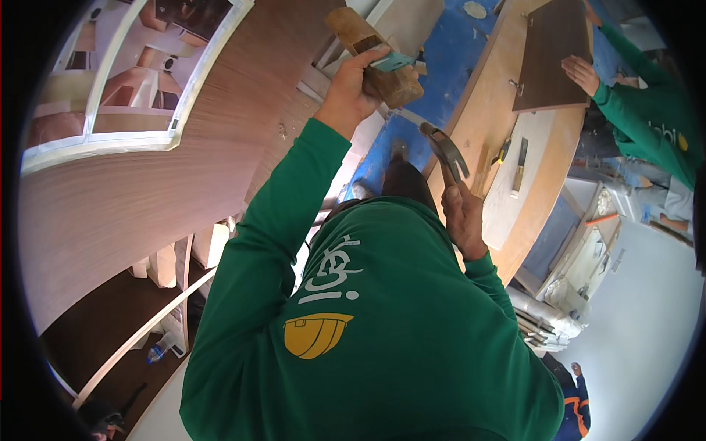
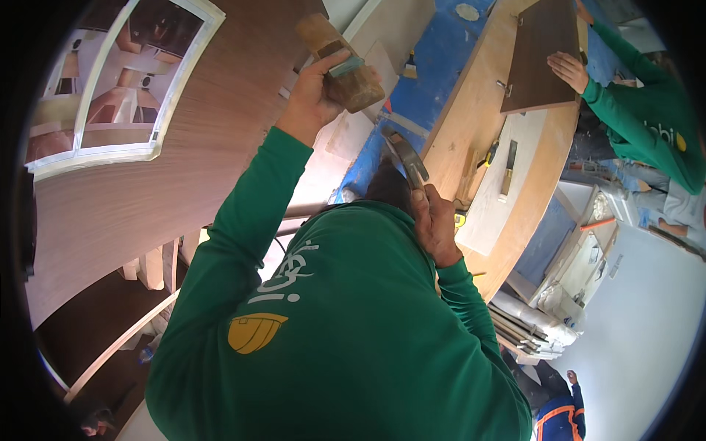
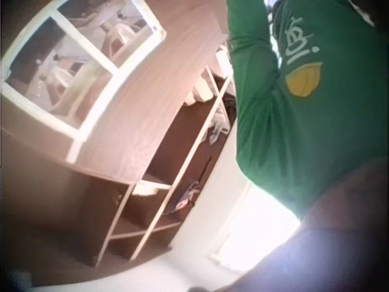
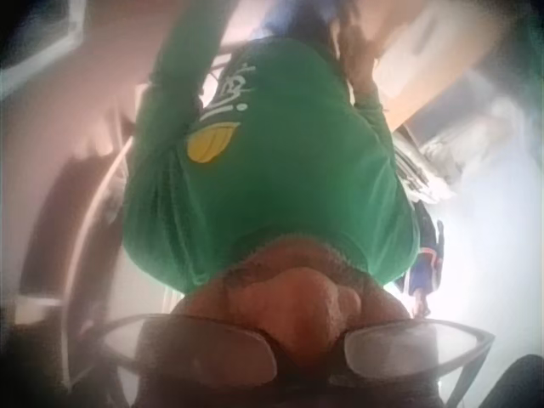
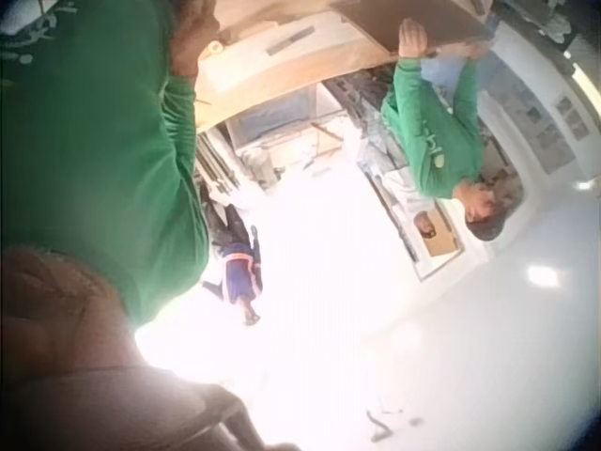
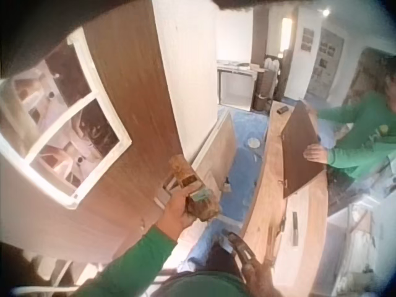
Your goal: The person assembles a wooden cabinet by attaching a curved wooden trim piece to the top edge. They use a hammer to tap a small wooden block against the trim to secure it in place and also use a hand plane to smooth the wood surface.
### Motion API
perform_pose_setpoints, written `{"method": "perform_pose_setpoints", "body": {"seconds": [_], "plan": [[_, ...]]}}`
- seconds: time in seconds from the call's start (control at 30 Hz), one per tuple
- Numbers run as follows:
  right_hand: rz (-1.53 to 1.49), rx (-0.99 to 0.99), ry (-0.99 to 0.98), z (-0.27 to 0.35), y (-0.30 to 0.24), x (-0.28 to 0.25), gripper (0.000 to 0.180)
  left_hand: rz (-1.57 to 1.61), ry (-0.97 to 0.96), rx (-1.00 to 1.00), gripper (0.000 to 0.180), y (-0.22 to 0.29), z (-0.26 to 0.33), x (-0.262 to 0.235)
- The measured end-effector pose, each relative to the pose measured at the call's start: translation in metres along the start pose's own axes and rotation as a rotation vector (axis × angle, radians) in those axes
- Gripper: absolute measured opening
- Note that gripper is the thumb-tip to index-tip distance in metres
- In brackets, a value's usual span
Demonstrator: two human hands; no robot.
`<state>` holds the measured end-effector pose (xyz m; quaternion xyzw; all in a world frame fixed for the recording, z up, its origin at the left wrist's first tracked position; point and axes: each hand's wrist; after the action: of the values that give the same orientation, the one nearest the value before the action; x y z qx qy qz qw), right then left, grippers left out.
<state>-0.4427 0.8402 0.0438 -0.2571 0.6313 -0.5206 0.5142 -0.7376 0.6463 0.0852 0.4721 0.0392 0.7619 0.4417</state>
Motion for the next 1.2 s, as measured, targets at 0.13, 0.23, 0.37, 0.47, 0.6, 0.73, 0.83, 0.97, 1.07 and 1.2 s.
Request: {"method": "perform_pose_setpoints", "body": {"seconds": [0.13, 0.23, 0.37, 0.47, 0.6, 0.73, 0.83, 0.97, 1.07, 1.2], "plan": [[-0.103, -0.197, 0.019, -0.004, -0.024, 0.001, 0.037, -0.036, 0.024, -0.057, 0.037, -0.010, 0.008, -0.001], [0.105, -0.157, 0.012, -0.019, -0.024, 0.012, 0.035, -0.062, -0.012, -0.051, 0.039, -0.015, 0.015, 0.005], [0.122, -0.132, 0.039, -0.021, -0.007, 0.016, 0.035, -0.153, -0.041, 0.021, 0.047, -0.010, 0.024, 0.005], [-0.028, -0.185, 0.043, -0.013, 0.003, 0.003, 0.038, -0.260, -0.090, 0.125, 0.045, -0.002, 0.034, -0.003], [-0.015, -0.215, 0.029, -0.027, -0.003, -0.012, 0.044, -0.407, -0.245, 0.311, 0.046, 0.001, 0.050, -0.012], [0.107, -0.337, -0.025, -0.059, -0.037, -0.013, 0.044, -0.351, -0.290, 0.296, 0.062, -0.006, 0.065, -0.010], [0.156, -0.479, -0.056, -0.070, -0.069, -0.013, 0.049, -0.331, -0.186, 0.298, 0.086, -0.011, 0.071, -0.004], [0.156, -0.744, -0.109, -0.082, -0.096, -0.016, 0.056, -0.387, -0.181, 0.317, 0.092, -0.013, 0.073, -0.005], [0.366, -0.691, -0.085, -0.093, -0.100, -0.007, 0.054, -0.404, -0.148, 0.316, 0.092, -0.014, 0.074, -0.009], [0.271, -0.640, -0.129, -0.094, -0.099, 0.000, 0.055, -0.417, -0.105, 0.340, 0.090, -0.016, 0.076, -0.013]]}}
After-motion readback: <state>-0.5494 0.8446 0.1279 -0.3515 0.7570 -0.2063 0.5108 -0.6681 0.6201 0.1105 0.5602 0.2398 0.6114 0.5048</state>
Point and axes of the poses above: each hand's wrist, its own z-axis away from the middle knuckle, its own x-axis out of the palm, y = z × x, and after that the axes turned 11 degrees about y, right-handed
